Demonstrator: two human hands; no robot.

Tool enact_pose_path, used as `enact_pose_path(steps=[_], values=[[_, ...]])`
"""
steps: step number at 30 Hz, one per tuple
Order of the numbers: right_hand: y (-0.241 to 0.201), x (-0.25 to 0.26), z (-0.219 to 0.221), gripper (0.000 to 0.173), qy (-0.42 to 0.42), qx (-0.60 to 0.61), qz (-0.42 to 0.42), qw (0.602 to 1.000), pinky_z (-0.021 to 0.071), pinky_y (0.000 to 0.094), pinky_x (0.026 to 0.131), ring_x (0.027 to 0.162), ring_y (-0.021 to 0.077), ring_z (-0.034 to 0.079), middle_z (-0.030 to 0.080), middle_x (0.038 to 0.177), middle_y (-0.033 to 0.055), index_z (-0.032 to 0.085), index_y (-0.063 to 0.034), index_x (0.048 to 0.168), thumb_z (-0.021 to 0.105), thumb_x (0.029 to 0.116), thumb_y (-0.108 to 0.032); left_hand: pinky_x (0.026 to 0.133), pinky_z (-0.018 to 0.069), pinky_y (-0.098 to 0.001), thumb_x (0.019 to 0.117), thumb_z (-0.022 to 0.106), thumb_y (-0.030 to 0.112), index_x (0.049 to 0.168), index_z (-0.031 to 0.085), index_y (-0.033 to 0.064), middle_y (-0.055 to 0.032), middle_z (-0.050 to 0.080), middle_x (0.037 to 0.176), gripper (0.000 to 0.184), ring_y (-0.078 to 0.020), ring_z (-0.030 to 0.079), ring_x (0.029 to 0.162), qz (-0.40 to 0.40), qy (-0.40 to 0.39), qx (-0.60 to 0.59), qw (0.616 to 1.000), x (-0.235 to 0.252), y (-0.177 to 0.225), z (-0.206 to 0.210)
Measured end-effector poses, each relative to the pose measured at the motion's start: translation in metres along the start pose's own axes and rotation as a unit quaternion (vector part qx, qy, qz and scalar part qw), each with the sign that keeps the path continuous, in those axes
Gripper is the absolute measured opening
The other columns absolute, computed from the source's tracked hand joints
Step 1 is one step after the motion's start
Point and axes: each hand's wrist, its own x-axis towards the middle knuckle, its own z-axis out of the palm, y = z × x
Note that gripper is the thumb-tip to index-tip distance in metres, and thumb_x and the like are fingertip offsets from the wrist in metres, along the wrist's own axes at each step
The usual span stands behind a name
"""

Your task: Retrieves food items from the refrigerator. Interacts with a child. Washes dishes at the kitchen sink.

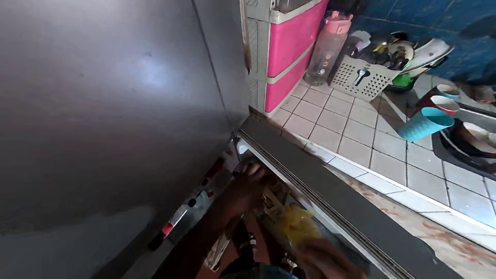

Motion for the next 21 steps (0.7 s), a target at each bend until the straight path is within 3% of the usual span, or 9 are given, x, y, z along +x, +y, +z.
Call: enact_pose_path(steps=[2,5,6,8,10,11,14,17,21], values=[[0.019,0.020,0.032,0.020,0.038,-0.124,0.018,0.991,0.0554,0.0270,0.097,0.109,0.0211,0.069,0.071,0.114,0.0206,0.075,0.0026,0.109,0.060,0.0992,-0.005,0.116,0.0259,-0.0660,0.0814,0.084,0.029,0.134,0.066,0.0112,-0.0211,0.056,0.144,0.059,-0.0466,0.039,0.142,0.011,0.004,-0.011,1.000,-0.005,-0.006,0.000],[0.039,0.036,0.060,0.022,0.104,-0.268,0.009,0.958,0.0586,0.0325,0.091,0.106,0.0284,0.071,0.071,0.116,0.0207,0.076,0.0014,0.108,0.058,0.0977,-0.007,0.122,0.0157,-0.0626,0.0867,0.080,0.024,0.135,0.065,0.0059,-0.0220,0.050,0.152,0.054,-0.0428,0.031,0.150,0.029,0.003,-0.052,0.998,-0.013,-0.014,0.002],[0.045,0.040,0.066,0.022,0.115,-0.301,0.006,0.947,0.0595,0.0325,0.089,0.105,0.0284,0.072,0.071,0.116,0.0199,0.076,0.0009,0.108,0.058,0.0964,-0.004,0.122,0.0182,-0.0626,0.0885,0.078,0.023,0.134,0.065,0.0045,-0.0221,0.053,0.148,0.051,-0.0421,0.036,0.148,0.041,0.014,-0.052,0.998,-0.015,-0.017,0.005],[0.056,0.048,0.073,0.023,0.123,-0.334,0.008,0.934,0.0609,0.0333,0.084,0.102,0.0285,0.073,0.072,0.114,0.0190,0.075,0.0015,0.109,0.058,0.0933,0.001,0.117,0.0313,-0.0619,0.0900,0.076,0.022,0.129,0.066,0.0036,-0.0217,0.060,0.139,0.045,-0.0403,0.053,0.135,0.078,0.072,-0.032,0.994,-0.021,-0.024,0.015],[0.062,0.054,0.077,0.024,0.113,-0.345,0.028,0.931,0.0624,0.0388,0.079,0.096,0.0314,0.075,0.073,0.111,0.0200,0.074,0.0027,0.110,0.060,0.0915,0.002,0.109,0.0455,-0.0563,0.0875,0.078,0.022,0.123,0.069,0.0068,-0.0190,0.064,0.133,0.040,-0.0370,0.062,0.125,0.116,0.166,-0.015,0.979,-0.025,-0.032,0.032],[0.064,0.056,0.077,0.023,0.103,-0.344,0.042,0.932,0.0627,0.0410,0.078,0.094,0.0320,0.075,0.073,0.110,0.0199,0.074,0.0024,0.111,0.062,0.0916,0.001,0.107,0.0485,-0.0529,0.0870,0.078,0.021,0.124,0.070,0.0085,-0.0184,0.064,0.134,0.039,-0.0363,0.062,0.125,0.123,0.201,-0.016,0.972,-0.027,-0.035,0.039],[0.066,0.064,0.080,0.027,0.077,-0.316,0.086,0.942,0.0625,0.0449,0.076,0.089,0.0334,0.075,0.074,0.108,0.0194,0.072,0.0024,0.117,0.065,0.0926,-0.006,0.104,0.0523,-0.0475,0.0859,0.077,0.018,0.128,0.070,0.0120,-0.0198,0.065,0.129,0.042,-0.0381,0.062,0.124,0.115,0.275,-0.017,0.955,-0.035,-0.039,0.055],[0.066,0.076,0.084,0.039,0.050,-0.262,0.126,0.955,0.0613,0.0490,0.081,0.094,0.0356,0.074,0.073,0.112,0.0212,0.066,0.0029,0.131,0.063,0.0989,-0.020,0.101,0.0540,-0.0425,0.0928,0.069,0.023,0.129,0.069,0.0118,-0.0171,0.069,0.122,0.038,-0.0330,0.066,0.118,0.109,0.336,-0.015,0.935,-0.040,-0.041,0.071],[0.073,0.093,0.089,0.054,0.004,-0.243,0.139,0.960,0.0603,0.0532,0.078,0.091,0.0364,0.074,0.072,0.116,0.0204,0.060,-0.0015,0.140,0.069,0.0954,-0.031,0.104,0.0522,-0.0337,0.0994,0.064,0.023,0.114,0.067,0.0046,-0.0156,0.069,0.124,0.024,-0.0252,0.065,0.121,0.101,0.391,-0.041,0.914,-0.043,-0.040,0.089]])
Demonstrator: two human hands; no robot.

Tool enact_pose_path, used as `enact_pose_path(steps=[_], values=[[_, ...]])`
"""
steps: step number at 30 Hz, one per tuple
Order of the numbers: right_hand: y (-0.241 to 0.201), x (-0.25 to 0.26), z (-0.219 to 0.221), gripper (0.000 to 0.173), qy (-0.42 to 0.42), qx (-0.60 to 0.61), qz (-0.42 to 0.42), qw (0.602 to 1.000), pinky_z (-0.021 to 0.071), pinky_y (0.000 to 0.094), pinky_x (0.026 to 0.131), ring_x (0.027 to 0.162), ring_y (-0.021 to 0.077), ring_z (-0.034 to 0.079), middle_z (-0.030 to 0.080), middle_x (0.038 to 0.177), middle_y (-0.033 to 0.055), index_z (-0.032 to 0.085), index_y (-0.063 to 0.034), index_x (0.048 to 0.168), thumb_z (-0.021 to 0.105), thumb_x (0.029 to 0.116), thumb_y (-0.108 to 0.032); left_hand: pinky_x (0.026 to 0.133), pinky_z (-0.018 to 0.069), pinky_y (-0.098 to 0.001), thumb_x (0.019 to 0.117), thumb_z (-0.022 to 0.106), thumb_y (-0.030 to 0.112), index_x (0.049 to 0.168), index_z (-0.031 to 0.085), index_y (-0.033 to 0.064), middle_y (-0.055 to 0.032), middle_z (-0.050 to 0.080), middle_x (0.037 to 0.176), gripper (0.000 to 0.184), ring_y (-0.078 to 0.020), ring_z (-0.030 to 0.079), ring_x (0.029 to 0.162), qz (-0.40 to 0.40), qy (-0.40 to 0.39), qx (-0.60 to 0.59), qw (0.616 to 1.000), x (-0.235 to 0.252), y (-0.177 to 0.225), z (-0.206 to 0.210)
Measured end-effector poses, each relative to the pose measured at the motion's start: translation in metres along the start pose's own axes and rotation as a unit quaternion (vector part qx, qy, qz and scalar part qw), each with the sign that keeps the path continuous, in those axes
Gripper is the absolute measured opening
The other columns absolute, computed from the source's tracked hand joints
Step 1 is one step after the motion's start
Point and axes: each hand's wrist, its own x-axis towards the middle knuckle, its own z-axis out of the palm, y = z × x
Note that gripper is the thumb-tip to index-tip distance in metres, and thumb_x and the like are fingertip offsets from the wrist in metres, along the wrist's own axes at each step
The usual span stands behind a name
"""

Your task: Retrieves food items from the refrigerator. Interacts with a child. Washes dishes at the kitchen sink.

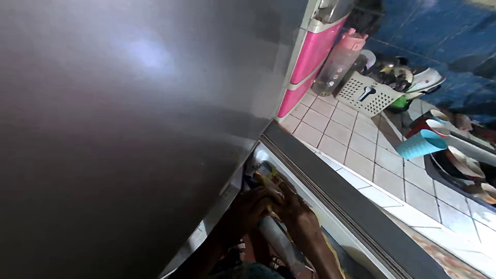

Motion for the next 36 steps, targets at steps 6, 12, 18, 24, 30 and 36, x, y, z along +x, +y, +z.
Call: enact_pose_path(steps=[6,12,18,24,30,36], values=[[0.007,0.012,-0.010,0.048,-0.083,0.101,0.071,0.989,0.0572,0.0482,0.088,0.097,0.0277,0.071,0.072,0.116,0.0163,0.062,-0.0048,0.139,0.065,0.0994,-0.033,0.105,0.0501,-0.0308,0.1025,0.061,0.028,0.119,0.066,0.0134,-0.0136,0.065,0.126,0.022,-0.0215,0.063,0.122,-0.028,0.004,-0.020,0.999,-0.008,0.003,-0.004],[-0.006,0.017,-0.015,0.038,-0.100,0.003,0.089,0.991,0.0555,0.0544,0.092,0.102,0.0375,0.072,0.073,0.114,0.0213,0.063,0.0001,0.136,0.055,0.1050,-0.021,0.102,0.0520,-0.0286,0.1020,0.061,0.036,0.121,0.066,0.0132,-0.0120,0.066,0.124,0.030,-0.0185,0.064,0.117,-0.035,0.000,-0.032,0.999,-0.012,0.009,-0.006],[-0.030,-0.022,-0.026,0.030,0.183,-0.102,-0.083,0.974,0.0618,0.0358,0.062,0.070,0.0239,0.075,0.077,0.092,0.0145,0.069,0.0041,0.123,0.061,0.0977,-0.011,0.098,0.0535,-0.0311,0.0997,0.064,0.035,0.119,0.068,0.0110,-0.0130,0.069,0.120,0.032,-0.0220,0.066,0.115,-0.078,-0.001,-0.029,0.997,-0.008,0.015,-0.006],[-0.037,-0.095,-0.119,0.031,0.198,0.197,0.011,0.960,0.0568,0.0127,0.079,0.084,-0.0119,0.065,0.074,0.095,-0.0096,0.066,0.0030,0.120,0.053,0.1072,-0.023,0.100,0.0531,-0.0515,0.0935,0.071,0.029,0.139,0.060,-0.0007,-0.0220,0.069,0.125,0.055,-0.0365,0.067,0.114,-0.171,-0.049,-0.083,0.980,0.016,0.021,-0.009],[-0.013,-0.151,-0.131,0.019,0.266,0.294,0.103,0.912,0.0605,0.0180,0.074,0.081,-0.0057,0.068,0.074,0.093,-0.0152,0.067,-0.0044,0.117,0.053,0.1050,-0.009,0.098,0.0503,-0.0620,0.0933,0.067,0.031,0.148,0.050,0.0023,-0.0256,0.064,0.131,0.065,-0.0419,0.065,0.116,-0.221,-0.110,-0.104,0.963,0.032,0.013,0.005],[0.016,-0.227,-0.125,0.024,0.304,0.416,0.102,0.851,0.0587,0.0153,0.079,0.090,-0.0073,0.069,0.075,0.107,-0.0202,0.073,-0.0351,0.123,0.060,0.1026,-0.030,0.092,0.0563,-0.0292,0.0914,0.073,0.021,0.141,0.054,-0.0044,-0.0194,0.068,0.124,0.059,-0.0138,0.069,0.106,-0.238,-0.079,-0.222,0.942,0.042,0.014,0.002]])
